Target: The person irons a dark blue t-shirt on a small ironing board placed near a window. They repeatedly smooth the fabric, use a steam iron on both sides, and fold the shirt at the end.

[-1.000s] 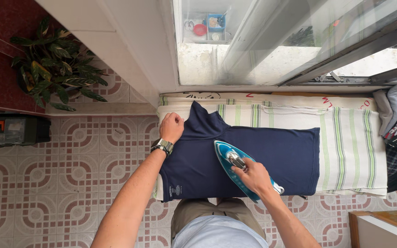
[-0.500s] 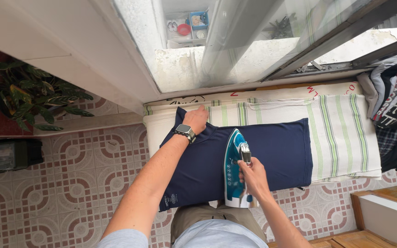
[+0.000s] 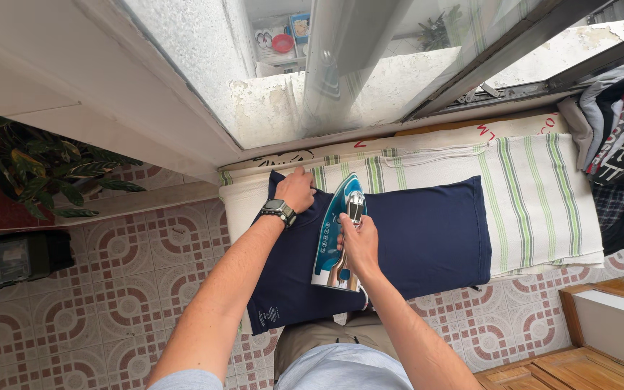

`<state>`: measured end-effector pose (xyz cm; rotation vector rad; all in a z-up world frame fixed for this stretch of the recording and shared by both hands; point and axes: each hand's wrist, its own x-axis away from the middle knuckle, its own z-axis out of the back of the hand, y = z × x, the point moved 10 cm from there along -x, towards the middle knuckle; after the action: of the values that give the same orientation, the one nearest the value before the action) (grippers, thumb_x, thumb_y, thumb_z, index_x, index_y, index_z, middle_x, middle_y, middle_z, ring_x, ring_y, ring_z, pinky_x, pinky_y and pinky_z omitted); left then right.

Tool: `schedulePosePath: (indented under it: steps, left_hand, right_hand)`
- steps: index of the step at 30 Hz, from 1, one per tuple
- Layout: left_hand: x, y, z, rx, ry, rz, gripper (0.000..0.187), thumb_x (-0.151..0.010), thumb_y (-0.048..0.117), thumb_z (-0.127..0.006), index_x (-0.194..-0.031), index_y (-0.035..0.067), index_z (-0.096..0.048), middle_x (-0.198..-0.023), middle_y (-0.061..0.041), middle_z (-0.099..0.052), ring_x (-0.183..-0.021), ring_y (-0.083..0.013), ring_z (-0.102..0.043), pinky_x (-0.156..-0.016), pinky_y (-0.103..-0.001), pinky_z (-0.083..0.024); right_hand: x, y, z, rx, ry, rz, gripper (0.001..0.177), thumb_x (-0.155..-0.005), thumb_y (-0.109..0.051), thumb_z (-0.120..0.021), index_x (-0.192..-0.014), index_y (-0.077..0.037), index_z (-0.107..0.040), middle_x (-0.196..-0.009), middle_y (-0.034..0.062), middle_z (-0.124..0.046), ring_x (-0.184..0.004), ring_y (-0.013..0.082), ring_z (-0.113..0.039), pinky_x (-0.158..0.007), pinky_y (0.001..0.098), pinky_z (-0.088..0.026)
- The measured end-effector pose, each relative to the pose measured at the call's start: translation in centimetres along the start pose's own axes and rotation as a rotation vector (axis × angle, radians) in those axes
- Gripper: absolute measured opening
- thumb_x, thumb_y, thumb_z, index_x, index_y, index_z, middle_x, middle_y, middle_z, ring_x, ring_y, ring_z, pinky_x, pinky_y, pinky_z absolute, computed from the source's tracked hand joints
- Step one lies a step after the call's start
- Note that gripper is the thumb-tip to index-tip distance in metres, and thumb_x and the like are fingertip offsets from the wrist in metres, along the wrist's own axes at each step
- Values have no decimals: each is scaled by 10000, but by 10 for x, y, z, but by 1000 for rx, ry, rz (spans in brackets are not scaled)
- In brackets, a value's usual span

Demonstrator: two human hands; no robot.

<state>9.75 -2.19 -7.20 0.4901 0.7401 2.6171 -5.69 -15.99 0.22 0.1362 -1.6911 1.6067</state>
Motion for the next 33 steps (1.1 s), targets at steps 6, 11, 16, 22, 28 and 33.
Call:
schedulePosePath:
  steps: [6,11,16,22,28,33]
  left_hand:
    - [-5,-2,0,6,-8,40,142,-840,194,-749,-918,81,-715,-1093,-138,-616,-1013,-370,-646,-848,-489,-523]
    - [-3,0,3,-17,-40,83,162,-846,198,-742,-934,63,-720,-1099,-141,-615,-1042,-364,-636,-887,-478,-518]
    - [-2,1,3,-22,-46,161,155,-827,153,-701,-947,59,-729,-1149,-142,-614,-1086,-359,-628,-921,-466,-518]
    - [-1,-3,2,-67,-41,214,176,-828,123,-648,-964,57,-738,-1184,-154,-610,-1106,-363,-629,-944,-469,-520]
    - [0,-3,-1,-99,-32,277,183,-819,126,-660,-964,50,-741,-1175,-160,-611,-1104,-362,-629,-941,-471,-524]
    - [2,-9,-4,-84,18,287,179,-822,112,-657,-968,57,-745,-1167,-172,-614,-1101,-381,-622,-954,-471,-521]
  right_hand:
    - [8,-27,26,422,37,101,284,-943,-307,-656,-933,-26,-616,-620,66,-631,-525,133,-618,-500,294,-496]
    - [-8,-28,88,522,69,144,304,-927,-314,-666,-978,-15,-649,-616,48,-624,-516,129,-608,-488,294,-488]
    - [-40,-25,183,547,94,51,324,-926,-311,-686,-984,7,-661,-628,54,-596,-519,128,-575,-467,299,-479]
    - [-89,-46,279,495,100,58,259,-919,-252,-706,-972,-3,-666,-663,28,-588,-517,115,-571,-446,284,-468]
    - [-123,-75,320,424,180,53,240,-934,-231,-698,-933,2,-640,-675,27,-586,-526,116,-559,-440,290,-449]
    - [-118,-80,321,367,79,61,273,-930,-222,-709,-893,28,-605,-668,39,-577,-520,115,-558,-441,275,-452]
